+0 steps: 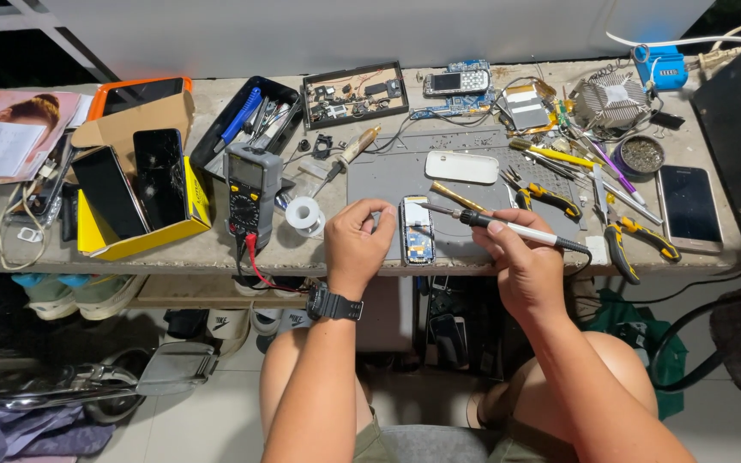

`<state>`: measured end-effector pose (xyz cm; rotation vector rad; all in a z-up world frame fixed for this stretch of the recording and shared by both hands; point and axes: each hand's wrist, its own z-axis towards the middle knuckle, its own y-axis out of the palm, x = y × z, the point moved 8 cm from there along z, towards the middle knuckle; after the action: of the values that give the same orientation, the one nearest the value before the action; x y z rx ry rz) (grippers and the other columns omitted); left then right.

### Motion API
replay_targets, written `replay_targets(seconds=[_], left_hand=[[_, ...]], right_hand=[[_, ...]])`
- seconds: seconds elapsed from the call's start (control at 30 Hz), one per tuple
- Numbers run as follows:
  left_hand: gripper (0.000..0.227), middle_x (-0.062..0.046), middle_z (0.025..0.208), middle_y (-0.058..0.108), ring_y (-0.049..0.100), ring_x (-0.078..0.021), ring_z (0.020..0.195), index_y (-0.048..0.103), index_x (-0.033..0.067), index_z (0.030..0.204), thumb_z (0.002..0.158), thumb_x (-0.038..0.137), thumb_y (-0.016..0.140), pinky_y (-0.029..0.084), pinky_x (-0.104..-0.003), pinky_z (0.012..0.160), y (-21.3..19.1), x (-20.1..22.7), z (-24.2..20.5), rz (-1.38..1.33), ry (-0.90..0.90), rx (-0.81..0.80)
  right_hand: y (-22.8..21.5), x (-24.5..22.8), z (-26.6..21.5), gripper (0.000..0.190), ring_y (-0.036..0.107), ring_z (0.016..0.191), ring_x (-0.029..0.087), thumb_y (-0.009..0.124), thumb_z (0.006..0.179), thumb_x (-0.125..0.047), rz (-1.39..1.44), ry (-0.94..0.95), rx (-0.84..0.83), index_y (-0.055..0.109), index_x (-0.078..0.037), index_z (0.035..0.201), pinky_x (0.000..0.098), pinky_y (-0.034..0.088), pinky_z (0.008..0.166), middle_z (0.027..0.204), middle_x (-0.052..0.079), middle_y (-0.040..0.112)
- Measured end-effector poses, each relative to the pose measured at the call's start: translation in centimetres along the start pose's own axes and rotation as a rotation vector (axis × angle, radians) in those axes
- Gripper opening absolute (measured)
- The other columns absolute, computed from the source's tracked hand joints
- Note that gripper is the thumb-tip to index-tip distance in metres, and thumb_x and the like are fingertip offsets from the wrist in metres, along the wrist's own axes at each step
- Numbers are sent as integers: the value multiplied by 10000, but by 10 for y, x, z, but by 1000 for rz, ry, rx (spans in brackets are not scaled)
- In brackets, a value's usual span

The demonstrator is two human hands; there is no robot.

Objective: Disassembling a mobile phone and using a soldering iron to repair internal components on a workbench.

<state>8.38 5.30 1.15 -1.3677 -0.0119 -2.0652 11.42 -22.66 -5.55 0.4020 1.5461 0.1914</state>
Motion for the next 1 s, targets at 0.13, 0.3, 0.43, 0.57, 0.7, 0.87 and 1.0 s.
replay_targets(seconds=[0.13, 0.3, 0.43, 0.57, 0.7, 0.87, 1.0], left_hand=[[68, -57, 495, 446, 602, -212, 529, 818, 204, 844, 885, 159, 788, 580, -347, 621, -1, 3, 1, 2, -8, 0], [71, -51, 494, 432, 587, -212, 531, 819, 205, 841, 882, 157, 787, 574, -350, 616, 1, -2, 0, -4, -11, 0], [76, -47, 486, 432, 577, -213, 523, 820, 197, 835, 879, 145, 785, 572, -350, 612, 0, 0, 0, -5, -12, 1], [61, -55, 488, 426, 582, -224, 522, 814, 187, 835, 874, 148, 789, 572, -351, 612, 0, -2, 0, -15, -10, -7], [62, -58, 520, 461, 600, -223, 551, 800, 164, 814, 858, 127, 779, 572, -337, 621, -2, -4, 0, -26, 20, -39], [80, -76, 560, 522, 647, -267, 591, 784, 154, 766, 831, 107, 779, 577, -349, 633, -2, -11, -6, 11, 88, -105], [93, -100, 589, 528, 650, -319, 601, 752, 126, 728, 817, 105, 772, 575, -398, 639, -4, -4, -11, 41, 126, -147]], right_hand=[[2, -2, -2, 331, 799, 978, 280, 842, 945, -114, 10, 3, -4, 666, 41, 1179, 448, 692, 969, 1154, 252, 757], [3, -4, -3, 331, 798, 991, 284, 834, 944, -103, 10, 12, 0, 661, 42, 1186, 440, 689, 984, 1166, 253, 754], [3, -4, -2, 320, 795, 1001, 288, 829, 947, -99, 6, 11, -5, 658, 37, 1182, 446, 686, 984, 1169, 254, 751], [4, -6, -4, 333, 792, 1007, 302, 834, 935, -89, 23, 17, -15, 649, 36, 1182, 451, 686, 986, 1169, 261, 743], [1, -1, -4, 336, 792, 1053, 345, 830, 923, -52, 62, 47, -53, 642, 31, 1188, 488, 680, 989, 1211, 274, 737], [-9, -9, -16, 317, 798, 1023, 330, 803, 951, -49, 62, 78, -73, 642, 14, 1217, 472, 691, 930, 1182, 255, 752], [-29, 4, -16, 288, 811, 982, 304, 764, 1000, -62, 99, 93, -68, 622, -8, 1245, 428, 709, 862, 1169, 225, 771]])
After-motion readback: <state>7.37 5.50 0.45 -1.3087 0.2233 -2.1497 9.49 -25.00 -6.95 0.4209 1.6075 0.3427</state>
